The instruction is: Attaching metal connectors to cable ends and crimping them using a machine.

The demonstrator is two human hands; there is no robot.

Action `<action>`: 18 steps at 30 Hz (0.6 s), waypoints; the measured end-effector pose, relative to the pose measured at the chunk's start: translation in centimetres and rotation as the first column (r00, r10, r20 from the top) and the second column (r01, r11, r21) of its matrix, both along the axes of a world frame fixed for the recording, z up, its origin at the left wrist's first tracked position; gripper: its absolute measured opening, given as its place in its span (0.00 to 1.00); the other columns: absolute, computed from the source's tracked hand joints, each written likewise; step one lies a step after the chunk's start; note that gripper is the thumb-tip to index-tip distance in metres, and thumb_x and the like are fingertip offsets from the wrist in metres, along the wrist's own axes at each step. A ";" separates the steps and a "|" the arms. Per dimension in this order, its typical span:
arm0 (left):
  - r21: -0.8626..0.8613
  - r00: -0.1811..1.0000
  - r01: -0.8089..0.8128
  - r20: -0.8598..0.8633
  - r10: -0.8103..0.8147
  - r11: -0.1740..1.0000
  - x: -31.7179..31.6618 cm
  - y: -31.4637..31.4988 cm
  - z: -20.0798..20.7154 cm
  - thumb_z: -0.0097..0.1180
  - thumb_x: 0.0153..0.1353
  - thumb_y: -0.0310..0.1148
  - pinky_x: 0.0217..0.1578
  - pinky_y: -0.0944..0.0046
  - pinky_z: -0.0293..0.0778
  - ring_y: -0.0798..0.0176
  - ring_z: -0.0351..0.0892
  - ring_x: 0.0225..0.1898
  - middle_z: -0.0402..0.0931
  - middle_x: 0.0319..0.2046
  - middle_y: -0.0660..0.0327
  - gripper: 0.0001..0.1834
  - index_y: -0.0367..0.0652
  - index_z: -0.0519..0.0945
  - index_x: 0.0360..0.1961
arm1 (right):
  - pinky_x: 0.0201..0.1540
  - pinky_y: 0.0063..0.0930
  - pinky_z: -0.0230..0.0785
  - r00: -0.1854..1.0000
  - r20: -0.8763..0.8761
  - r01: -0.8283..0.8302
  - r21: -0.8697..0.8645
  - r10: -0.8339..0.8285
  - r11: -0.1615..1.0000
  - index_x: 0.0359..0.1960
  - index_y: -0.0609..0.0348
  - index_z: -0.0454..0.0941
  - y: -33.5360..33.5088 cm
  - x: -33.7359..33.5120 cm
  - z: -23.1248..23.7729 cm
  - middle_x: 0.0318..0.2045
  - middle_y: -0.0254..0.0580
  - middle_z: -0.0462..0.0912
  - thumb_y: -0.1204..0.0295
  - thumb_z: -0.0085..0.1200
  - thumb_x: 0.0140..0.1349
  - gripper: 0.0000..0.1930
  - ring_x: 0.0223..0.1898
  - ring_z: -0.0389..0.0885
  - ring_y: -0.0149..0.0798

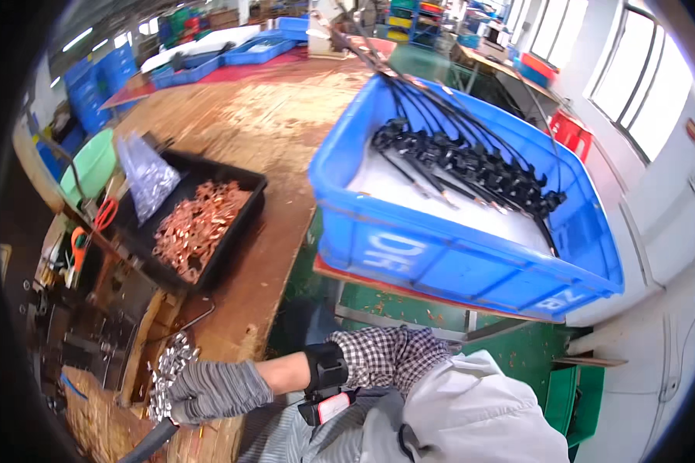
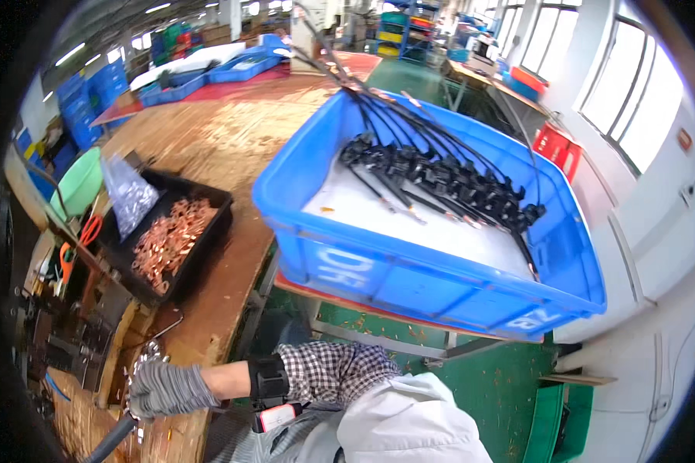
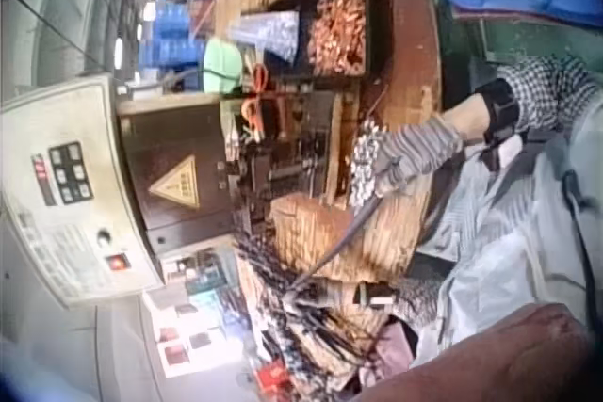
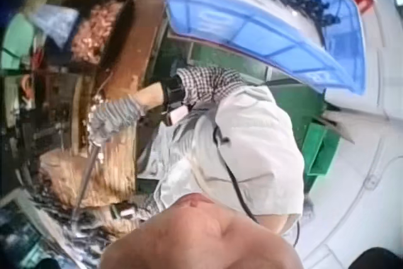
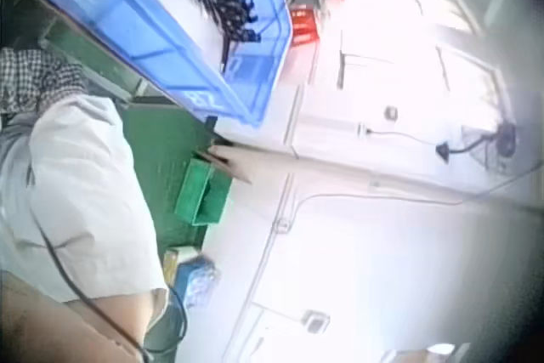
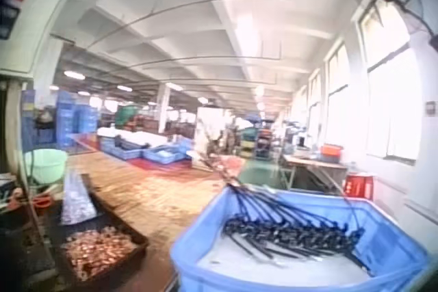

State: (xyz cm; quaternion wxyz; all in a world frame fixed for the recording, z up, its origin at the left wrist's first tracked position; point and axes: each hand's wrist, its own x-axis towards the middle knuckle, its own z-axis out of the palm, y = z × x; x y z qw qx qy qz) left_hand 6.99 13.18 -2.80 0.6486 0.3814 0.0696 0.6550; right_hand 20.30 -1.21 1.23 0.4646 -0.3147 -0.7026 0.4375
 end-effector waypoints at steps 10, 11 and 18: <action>0.142 0.886 0.413 -0.289 -0.361 0.900 10.4 -11.1 6.2 0.55 0.55 0.34 0.48 0.63 0.67 0.59 0.69 0.46 0.71 0.44 0.55 0.22 0.35 0.69 0.50 | 0.48 0.29 0.66 0.960 -0.203 0.262 0.417 -0.192 0.870 0.58 0.60 0.55 -2.3 0.7 -2.9 0.44 0.44 0.72 0.63 0.53 0.53 0.33 0.46 0.72 0.38; 0.144 0.863 0.447 -0.329 -0.383 0.883 11.0 -12.3 6.6 0.55 0.55 0.34 0.48 0.63 0.67 0.59 0.69 0.46 0.70 0.45 0.55 0.23 0.35 0.69 0.50 | 0.54 0.35 0.60 0.901 -0.143 0.411 0.578 -0.409 0.705 0.59 0.62 0.55 -1.7 -2.0 -5.1 0.46 0.43 0.70 0.59 0.50 0.56 0.32 0.48 0.69 0.41; 0.155 0.706 0.574 -0.591 -0.390 0.804 10.7 -18.7 9.5 0.56 0.54 0.35 0.49 0.64 0.66 0.60 0.69 0.47 0.70 0.46 0.55 0.24 0.35 0.68 0.51 | 0.53 0.36 0.62 0.849 -0.528 0.244 0.388 -0.002 0.889 0.56 0.68 0.57 -0.9 -3.5 -0.8 0.51 0.50 0.67 0.66 0.42 0.58 0.26 0.52 0.67 0.46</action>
